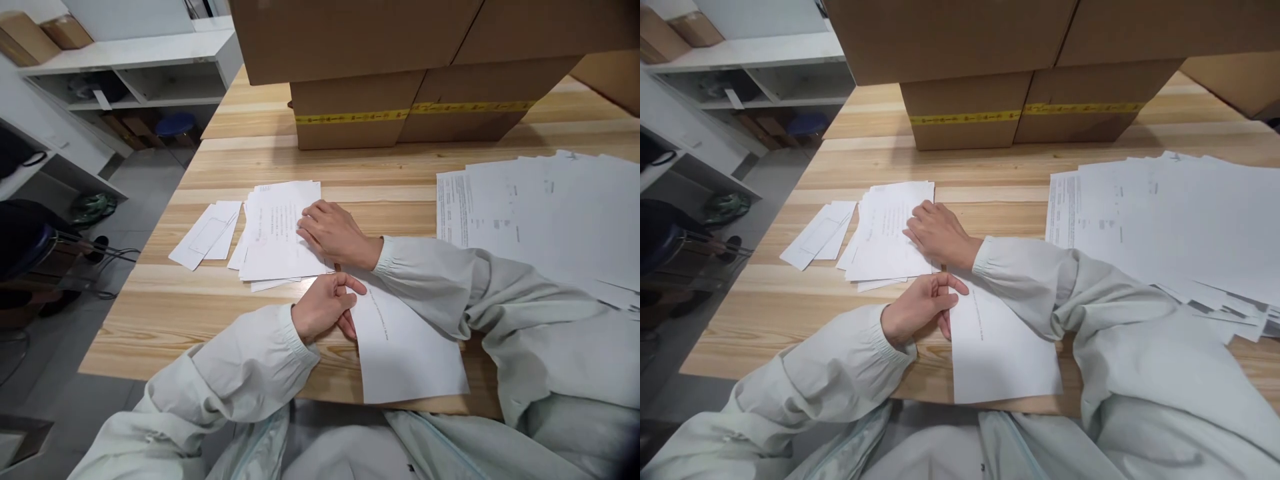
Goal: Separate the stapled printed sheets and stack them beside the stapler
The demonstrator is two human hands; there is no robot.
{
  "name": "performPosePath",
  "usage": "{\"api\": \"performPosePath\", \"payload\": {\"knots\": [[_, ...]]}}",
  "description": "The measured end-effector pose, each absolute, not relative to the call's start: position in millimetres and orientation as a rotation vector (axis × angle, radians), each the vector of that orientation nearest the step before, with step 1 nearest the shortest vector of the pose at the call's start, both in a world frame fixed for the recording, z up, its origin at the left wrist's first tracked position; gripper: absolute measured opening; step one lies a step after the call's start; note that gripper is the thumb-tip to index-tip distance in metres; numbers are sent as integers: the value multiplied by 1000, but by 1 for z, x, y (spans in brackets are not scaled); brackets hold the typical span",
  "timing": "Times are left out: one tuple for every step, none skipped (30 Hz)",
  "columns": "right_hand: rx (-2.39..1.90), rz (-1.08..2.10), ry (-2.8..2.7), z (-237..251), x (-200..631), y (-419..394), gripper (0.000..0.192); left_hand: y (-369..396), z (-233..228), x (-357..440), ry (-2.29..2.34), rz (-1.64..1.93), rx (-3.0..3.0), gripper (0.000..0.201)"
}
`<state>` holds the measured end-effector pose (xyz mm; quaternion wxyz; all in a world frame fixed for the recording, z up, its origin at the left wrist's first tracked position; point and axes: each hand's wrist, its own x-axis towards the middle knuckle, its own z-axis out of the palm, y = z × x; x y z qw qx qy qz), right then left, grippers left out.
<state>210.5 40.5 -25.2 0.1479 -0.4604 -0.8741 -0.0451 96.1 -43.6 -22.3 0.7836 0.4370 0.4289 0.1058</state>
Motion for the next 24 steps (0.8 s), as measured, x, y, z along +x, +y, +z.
{"api": "performPosePath", "payload": {"knots": [[-1343,-129,-2507,-29,210,40,45,-43,-22,96,929,224,944,17],[-1365,-131,-2493,-32,210,39,46,-43,-21,96,930,219,947,17],[-1383,-130,-2475,-34,210,38,46,-43,-21,96,927,216,950,17],[-1390,-117,-2460,-36,210,38,46,-42,-22,96,921,212,953,17],[-1381,-89,-2449,-36,210,39,46,-41,-23,97,915,214,956,17],[-1363,-51,-2427,-36,210,40,44,-40,-24,97,910,222,961,17],[-1338,-16,-2387,-35,211,41,42,-40,-25,97,904,231,970,17],[-1305,8,-2327,-33,212,42,40,-40,-26,97,895,237,983,17],[-1271,16,-2254,-28,215,42,38,-42,-27,97,886,250,996,17],[-1238,10,-2177,-23,220,41,36,-45,-27,95,870,259,1006,16],[-1211,-6,-2109,-15,227,37,35,-50,-26,93,850,261,1013,15],[-1195,-27,-2054,-6,236,30,34,-57,-25,89,830,259,1018,15],[-1186,-51,-2010,4,247,20,33,-65,-23,84,818,263,1031,14],[-1194,-68,-1976,13,260,6,31,-73,-20,77,814,267,1056,14],[-1217,-80,-1939,22,273,-12,30,-81,-16,70,830,308,1109,13],[-1233,-92,-1897,29,286,-31,29,-89,-12,62,871,380,1199,14],[-1303,-59,-1842,33,299,-53,29,-95,-8,56,902,459,1303,15],[-1435,34,-1760,34,310,-75,33,-99,-3,50,904,535,1387,16],[-1545,182,-1673,32,318,-96,40,-101,1,46,894,613,1458,17],[-1627,402,-1633,28,323,-115,47,-101,6,45,879,690,1508,17],[-1659,591,-1594,22,326,-132,50,-99,10,46,867,755,1540,17],[-1668,772,-1541,15,327,-146,50,-96,14,48,853,810,1572,17],[-1689,918,-1475,7,326,-155,47,-92,16,53,845,843,1611,16],[-1719,997,-1395,0,325,-161,42,-87,18,58,834,851,1640,15]]}}
